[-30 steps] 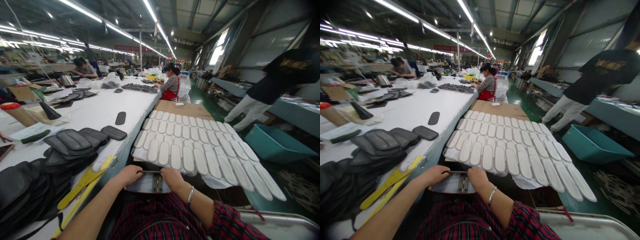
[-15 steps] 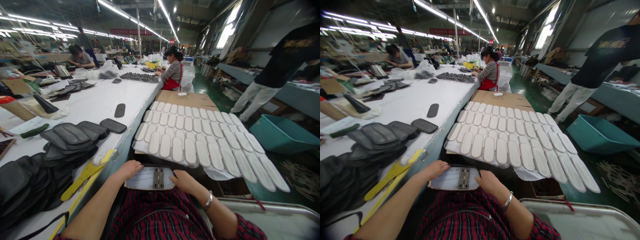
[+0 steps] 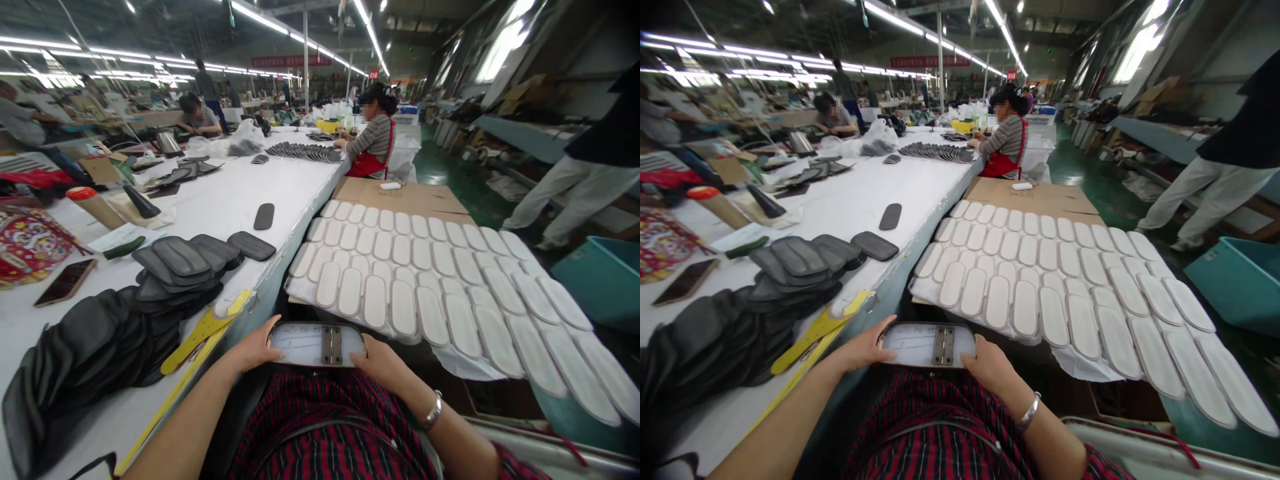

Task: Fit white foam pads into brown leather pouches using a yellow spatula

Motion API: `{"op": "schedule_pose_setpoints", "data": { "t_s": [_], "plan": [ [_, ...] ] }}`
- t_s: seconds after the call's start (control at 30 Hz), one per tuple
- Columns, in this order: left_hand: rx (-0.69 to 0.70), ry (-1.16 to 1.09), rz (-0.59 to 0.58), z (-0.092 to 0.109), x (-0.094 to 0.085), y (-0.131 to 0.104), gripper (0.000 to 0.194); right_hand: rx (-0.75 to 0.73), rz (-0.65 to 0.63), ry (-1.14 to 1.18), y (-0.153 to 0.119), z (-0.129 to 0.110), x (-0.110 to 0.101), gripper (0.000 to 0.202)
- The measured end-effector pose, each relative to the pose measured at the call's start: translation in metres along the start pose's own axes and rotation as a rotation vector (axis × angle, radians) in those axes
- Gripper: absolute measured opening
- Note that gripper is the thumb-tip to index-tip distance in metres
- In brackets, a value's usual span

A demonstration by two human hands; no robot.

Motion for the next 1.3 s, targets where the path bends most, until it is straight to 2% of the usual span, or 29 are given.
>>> {"op": "schedule_pose_setpoints", "data": {
  "t_s": [0.07,0.13,0.2,0.37,0.5,0.57,0.67,0.83,1.0,1.07,1.13,1.2,1.3],
  "plan": [
    [-0.042,-0.035,0.031,-0.008,0.0,-0.008,0.09,0.08,-0.025,0.133,-0.006,0.006,0.006,0.058],
    [-0.055,-0.064,0.062,-0.01,0.0,-0.012,0.083,0.123,-0.05,0.213,-0.009,0.008,0.011,0.063],
    [-0.059,-0.076,0.094,-0.01,-0.003,-0.011,0.073,0.129,-0.041,0.213,-0.007,0.007,0.011,0.058],
    [-0.068,-0.039,0.198,-0.014,-0.021,-0.003,0.033,0.114,-0.001,0.072,0.003,0.003,-0.001,0.031],
    [-0.088,0.027,0.273,-0.017,-0.03,-0.001,0.032,-0.022,-0.031,-0.142,0.007,-0.007,-0.01,0.022],
    [-0.107,0.048,0.297,-0.018,-0.029,-0.004,0.032,-0.144,-0.08,-0.274,0.004,-0.015,-0.007,0.017],
    [-0.13,0.051,0.306,-0.017,-0.024,-0.009,0.033,-0.264,-0.16,-0.454,0.0,-0.022,0.003,0.023],
    [-0.184,0.004,0.32,-0.022,-0.019,-0.014,0.034,-0.258,-0.179,-0.517,0.005,-0.019,0.011,0.024],
    [-0.247,-0.099,0.329,-0.031,-0.013,-0.016,0.034,-0.27,-0.166,-0.426,0.008,-0.015,0.014,0.022],
    [-0.278,-0.158,0.319,-0.034,-0.01,-0.019,0.034,-0.165,-0.18,-0.276,0.009,-0.006,0.015,0.019],
    [-0.32,-0.234,0.291,-0.036,-0.006,-0.022,0.035,0.058,-0.216,-0.029,0.009,0.009,0.018,0.019],
    [-0.373,-0.315,0.257,-0.039,-0.002,-0.024,0.036,0.273,-0.245,0.199,0.007,0.02,0.021,0.031],
    [-0.438,-0.399,0.207,-0.041,0.0,-0.026,0.04,0.423,-0.269,0.399,0.006,0.024,0.025,0.04]
  ]
}}
Point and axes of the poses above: each hand's wrist, its own y-axis towards the middle knuckle, its own x-axis out of the palm, z = x × y, the point moved 10 cm from there along y, towards the middle knuckle, and after that the axes turned 15 degrees about z, right-handed, at the moved point
